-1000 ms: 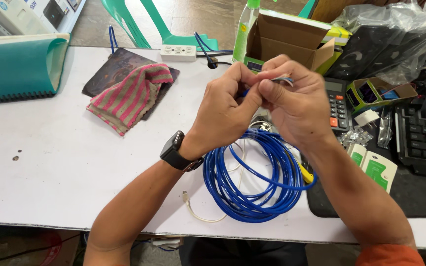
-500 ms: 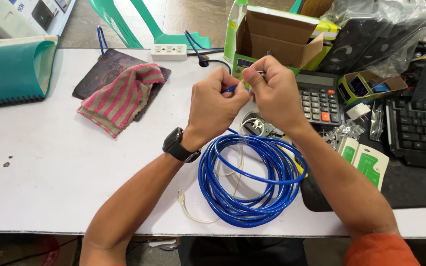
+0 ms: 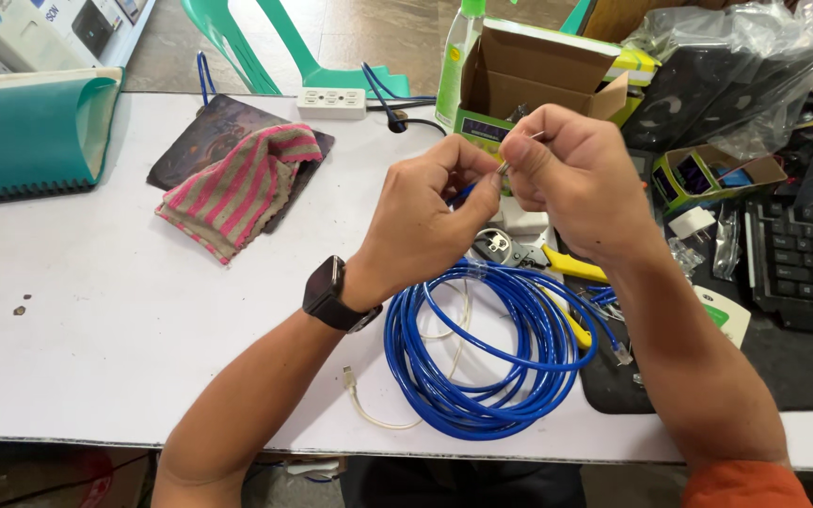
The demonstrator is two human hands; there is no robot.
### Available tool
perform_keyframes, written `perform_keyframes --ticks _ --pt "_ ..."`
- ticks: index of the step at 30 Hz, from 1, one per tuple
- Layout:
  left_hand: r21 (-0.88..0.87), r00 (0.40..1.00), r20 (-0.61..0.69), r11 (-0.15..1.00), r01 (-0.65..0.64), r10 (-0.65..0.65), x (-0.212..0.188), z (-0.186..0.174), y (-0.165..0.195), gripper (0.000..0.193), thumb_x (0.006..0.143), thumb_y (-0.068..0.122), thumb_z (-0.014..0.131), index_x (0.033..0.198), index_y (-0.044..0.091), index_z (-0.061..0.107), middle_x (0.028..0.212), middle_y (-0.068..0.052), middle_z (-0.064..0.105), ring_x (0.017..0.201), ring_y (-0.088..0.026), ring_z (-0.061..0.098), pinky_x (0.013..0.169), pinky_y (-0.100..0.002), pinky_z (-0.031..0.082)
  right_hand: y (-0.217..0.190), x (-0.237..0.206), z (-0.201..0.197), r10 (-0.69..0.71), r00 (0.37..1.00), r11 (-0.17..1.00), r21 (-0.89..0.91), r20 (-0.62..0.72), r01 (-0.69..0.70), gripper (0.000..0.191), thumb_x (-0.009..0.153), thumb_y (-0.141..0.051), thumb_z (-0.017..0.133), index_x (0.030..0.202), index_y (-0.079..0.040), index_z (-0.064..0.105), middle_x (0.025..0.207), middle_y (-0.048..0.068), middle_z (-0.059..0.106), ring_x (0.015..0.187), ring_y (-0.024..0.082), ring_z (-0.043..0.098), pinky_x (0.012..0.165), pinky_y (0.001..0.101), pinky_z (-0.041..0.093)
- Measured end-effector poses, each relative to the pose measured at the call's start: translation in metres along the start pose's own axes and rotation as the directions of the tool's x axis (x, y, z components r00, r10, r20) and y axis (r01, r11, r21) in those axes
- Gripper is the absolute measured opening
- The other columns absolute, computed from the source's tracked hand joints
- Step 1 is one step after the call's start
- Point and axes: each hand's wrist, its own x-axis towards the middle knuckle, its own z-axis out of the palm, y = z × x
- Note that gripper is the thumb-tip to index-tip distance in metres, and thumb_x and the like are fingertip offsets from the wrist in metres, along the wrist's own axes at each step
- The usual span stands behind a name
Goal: The person strips the end of a blue ethernet cable by hand, untwists and arranges the small internal wires, trims them with crimping pliers, and fits an RJ45 connector. They crimp the connector with the pliers, plug both cable ends into a network cable tester, and watch the tester's indicator lights before removing the cable and handling another connector.
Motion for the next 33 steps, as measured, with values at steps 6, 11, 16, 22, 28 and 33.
perform_keyframes --ticks 6,11,16,22,28,33 --pt "-0.02 0.997 -0.031 0.997 0.077 -0.077 -0.004 0.003 0.006 0.014 0.098 0.011 0.067 0.096 -0.002 0.063 0.077 -0.003 0.069 0.068 -0.002 0.058 0.059 -0.021 0.047 -0.008 -0.006 0.007 -0.058 0.998 0.997 -0.052 0.024 0.059 0.017 0.108 -0.012 0.065 0.107 0.004 0.059 0.091 0.004 0.058 0.071 0.007 0.05 0.061 0.0233 0.04" --pt "-0.199 0.998 -0.052 0.98 0.017 -0.028 -0.01 0.006 0.006 0.01 0.101 0.009 0.065 0.099 0.0 0.059 0.085 0.0 0.069 0.074 0.0 0.056 0.063 -0.02 0.047 -0.023 -0.011 0.011 -0.17 0.976 0.978 0.143 0.138 0.15 0.032 0.102 0.0 0.063 0.131 0.002 0.05 0.117 0.011 0.062 0.101 0.014 0.064 0.089 0.0314 0.056" --pt "-0.219 0.996 -0.074 0.975 0.039 -0.056 -0.011 0.008 0.004 0.01 0.102 0.009 0.065 0.101 0.001 0.059 0.081 0.002 0.066 0.071 0.0 0.053 0.061 -0.02 0.044 -0.026 -0.013 0.014 -0.201 0.975 0.974 0.125 0.094 0.189 0.038 0.099 0.008 0.064 0.133 0.003 0.049 0.118 0.014 0.063 0.107 0.018 0.065 0.095 0.0351 0.057" --pt "-0.214 0.995 -0.094 0.977 0.013 -0.034 -0.011 0.011 0.0 0.01 0.102 0.008 0.066 0.102 0.001 0.059 0.079 0.003 0.063 0.071 0.0 0.051 0.06 -0.02 0.043 -0.019 -0.012 0.017 -0.222 0.974 0.964 0.157 0.038 0.213 0.035 0.101 0.01 0.066 0.131 0.004 0.05 0.116 0.015 0.064 0.105 0.018 0.066 0.096 0.0361 0.058" --pt "-0.27 0.992 -0.126 0.963 -0.008 -0.027 -0.012 0.014 -0.002 0.009 0.102 0.006 0.066 0.104 0.001 0.059 0.084 0.002 0.063 0.074 0.0 0.053 0.062 -0.02 0.043 -0.016 -0.013 0.019 -0.232 0.973 0.949 0.221 0.016 0.223 0.033 0.102 0.009 0.067 0.13 0.004 0.05 0.115 0.015 0.064 0.102 0.018 0.067 0.096 0.0374 0.059" --pt "-0.301 0.991 -0.133 0.953 -0.012 -0.03 -0.014 0.016 -0.003 0.009 0.103 0.005 0.065 0.105 0.0 0.058 0.088 0.002 0.062 0.076 0.0 0.053 0.064 -0.02 0.044 -0.014 -0.013 0.02 -0.26 0.966 0.945 0.203 0.001 0.254 0.032 0.103 0.009 0.067 0.129 0.004 0.05 0.11 0.016 0.065 0.101 0.019 0.067 0.095 0.0378 0.059"
